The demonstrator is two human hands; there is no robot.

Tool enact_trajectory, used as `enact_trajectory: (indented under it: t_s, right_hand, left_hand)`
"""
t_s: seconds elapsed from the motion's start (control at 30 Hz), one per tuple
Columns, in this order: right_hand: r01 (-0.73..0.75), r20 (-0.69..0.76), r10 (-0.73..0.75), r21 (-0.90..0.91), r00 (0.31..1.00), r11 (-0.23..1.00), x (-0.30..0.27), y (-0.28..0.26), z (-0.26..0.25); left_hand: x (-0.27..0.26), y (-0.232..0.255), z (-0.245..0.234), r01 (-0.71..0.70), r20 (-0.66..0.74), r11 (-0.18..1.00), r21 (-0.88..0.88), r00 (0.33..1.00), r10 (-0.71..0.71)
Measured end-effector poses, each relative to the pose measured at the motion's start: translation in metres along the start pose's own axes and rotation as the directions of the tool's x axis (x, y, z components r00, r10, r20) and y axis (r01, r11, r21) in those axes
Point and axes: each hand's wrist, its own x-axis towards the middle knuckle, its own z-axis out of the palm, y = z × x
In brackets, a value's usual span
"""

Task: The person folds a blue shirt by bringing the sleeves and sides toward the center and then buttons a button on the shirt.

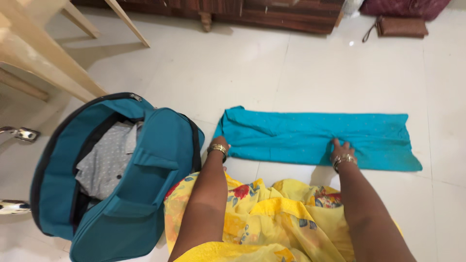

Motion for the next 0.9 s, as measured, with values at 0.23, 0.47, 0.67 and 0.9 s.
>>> enact_trajectory:
  t_s: [0.23, 0.47, 0.67, 0.9]
  right_hand:
    - [0.373, 0.093, -0.371, -0.009, 0.924, 0.928, -0.023, -0.051, 0.010]
    - [0.297, 0.329, -0.223, -0.194, 0.918, 0.935, -0.033, -0.066, 0.019]
    - [0.293, 0.331, -0.212, -0.215, 0.919, 0.932, -0.035, -0.068, 0.018]
    - [0.289, 0.328, -0.220, -0.181, 0.919, 0.940, -0.039, -0.067, 0.016]
  left_hand:
    - [0.028, 0.009, 0.004, -0.112, -0.322, 0.882, -0.459, 0.945, -0.048]
    - [0.076, 0.032, 0.007, -0.278, -0.482, 0.728, -0.627, 0.872, -0.082]
    - [0.098, 0.056, 0.004, -0.171, -0.476, 0.700, -0.693, 0.838, -0.266]
    - [0.087, 0.048, -0.022, -0.055, -0.357, 0.743, -0.667, 0.899, -0.254]
